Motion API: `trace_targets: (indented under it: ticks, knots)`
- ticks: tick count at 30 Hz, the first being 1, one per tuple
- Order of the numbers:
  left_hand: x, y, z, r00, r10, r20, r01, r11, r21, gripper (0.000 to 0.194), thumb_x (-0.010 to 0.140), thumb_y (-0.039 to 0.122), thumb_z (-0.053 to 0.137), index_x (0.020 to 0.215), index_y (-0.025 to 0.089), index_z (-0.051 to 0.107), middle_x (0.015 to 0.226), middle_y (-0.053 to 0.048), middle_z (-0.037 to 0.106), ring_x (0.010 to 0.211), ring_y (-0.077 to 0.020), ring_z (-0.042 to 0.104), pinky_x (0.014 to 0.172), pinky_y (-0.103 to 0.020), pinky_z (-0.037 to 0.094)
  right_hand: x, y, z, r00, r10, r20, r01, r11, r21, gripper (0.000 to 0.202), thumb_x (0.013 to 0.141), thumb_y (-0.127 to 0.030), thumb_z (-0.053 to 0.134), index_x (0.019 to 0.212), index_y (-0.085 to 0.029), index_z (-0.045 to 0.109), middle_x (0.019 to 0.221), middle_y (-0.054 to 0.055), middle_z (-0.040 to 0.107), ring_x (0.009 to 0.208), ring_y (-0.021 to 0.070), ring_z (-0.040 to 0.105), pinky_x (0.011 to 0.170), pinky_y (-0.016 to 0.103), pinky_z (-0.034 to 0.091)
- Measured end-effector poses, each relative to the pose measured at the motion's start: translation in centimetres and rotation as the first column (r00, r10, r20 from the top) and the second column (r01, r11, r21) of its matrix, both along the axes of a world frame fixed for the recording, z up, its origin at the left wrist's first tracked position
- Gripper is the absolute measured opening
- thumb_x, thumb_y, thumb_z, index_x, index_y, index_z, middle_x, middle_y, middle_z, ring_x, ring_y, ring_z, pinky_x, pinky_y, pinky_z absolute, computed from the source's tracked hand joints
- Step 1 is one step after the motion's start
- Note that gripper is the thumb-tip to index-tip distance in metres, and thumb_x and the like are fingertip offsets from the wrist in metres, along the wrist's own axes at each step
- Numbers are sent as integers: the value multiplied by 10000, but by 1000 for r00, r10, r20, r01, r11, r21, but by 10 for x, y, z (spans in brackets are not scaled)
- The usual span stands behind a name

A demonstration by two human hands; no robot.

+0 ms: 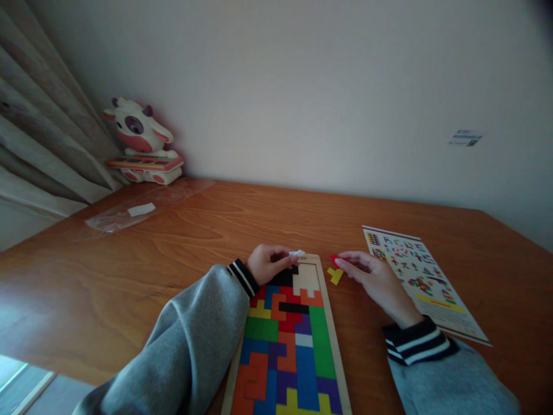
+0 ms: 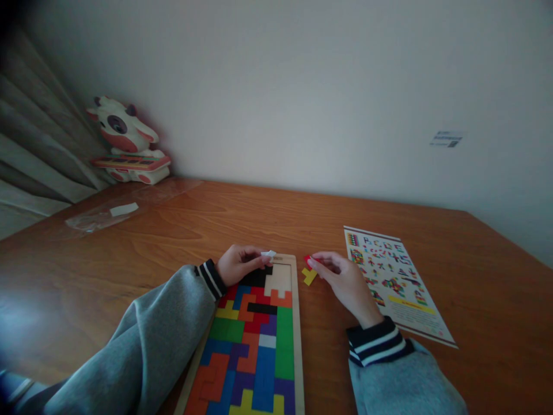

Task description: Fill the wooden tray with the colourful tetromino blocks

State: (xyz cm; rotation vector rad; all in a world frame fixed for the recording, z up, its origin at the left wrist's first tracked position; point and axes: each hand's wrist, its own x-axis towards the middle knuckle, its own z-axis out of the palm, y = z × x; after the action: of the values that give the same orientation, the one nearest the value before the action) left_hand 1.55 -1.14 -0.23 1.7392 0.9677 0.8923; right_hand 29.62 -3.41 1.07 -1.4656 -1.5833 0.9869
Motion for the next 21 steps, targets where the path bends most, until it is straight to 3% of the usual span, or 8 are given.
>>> trace_targets:
  ticks: [3, 9, 15, 21]
  knots:
    - [0, 0, 1, 1000, 0, -4, 0, 1000, 6, 375, 881, 492, 620, 926, 142, 749, 855, -62, 749, 720, -142, 662, 693, -226, 519, -5, -2, 1, 999, -22, -33, 21, 1000, -7, 459, 777, -568, 694, 996, -164, 695, 900, 101, 744, 734, 203, 671, 613, 314, 528]
    - [1, 0, 1, 1000, 5, 5, -5, 1000, 4, 385, 873, 496, 624, 921, 135, 749, 840, -65, 752, 705, -143, 661, 692, -233, 523, -21, -11, 5, 983, 69, -170, -71, 997, -10, 413, 803, -538, 682, 993, -172, 659, 899, 89, 729, 758, 199, 685, 706, 346, 567]
    - [1, 0, 2, 1000, 4, 2, -4, 1000, 16, 385, 877, 493, 621, 915, 132, 749, 831, -65, 750, 701, -144, 659, 687, -230, 520, -42, -22, 4, 979, 181, -92, -174, 982, 77, 305, 871, -428, 639, 1100, -226, 640, 1060, 68, 723, 977, 206, 676, 860, 355, 542]
    - [1, 2, -3, 1000, 3, 17, -3, 1000, 8, 392, 879, 499, 621, 944, 133, 746, 847, -65, 751, 705, -142, 658, 690, -229, 521, -51, -28, 5, 977, 210, 43, -214, 969, 124, 217, 885, -378, 615, 1033, -235, 684, 915, 39, 732, 834, 195, 690, 738, 337, 569]
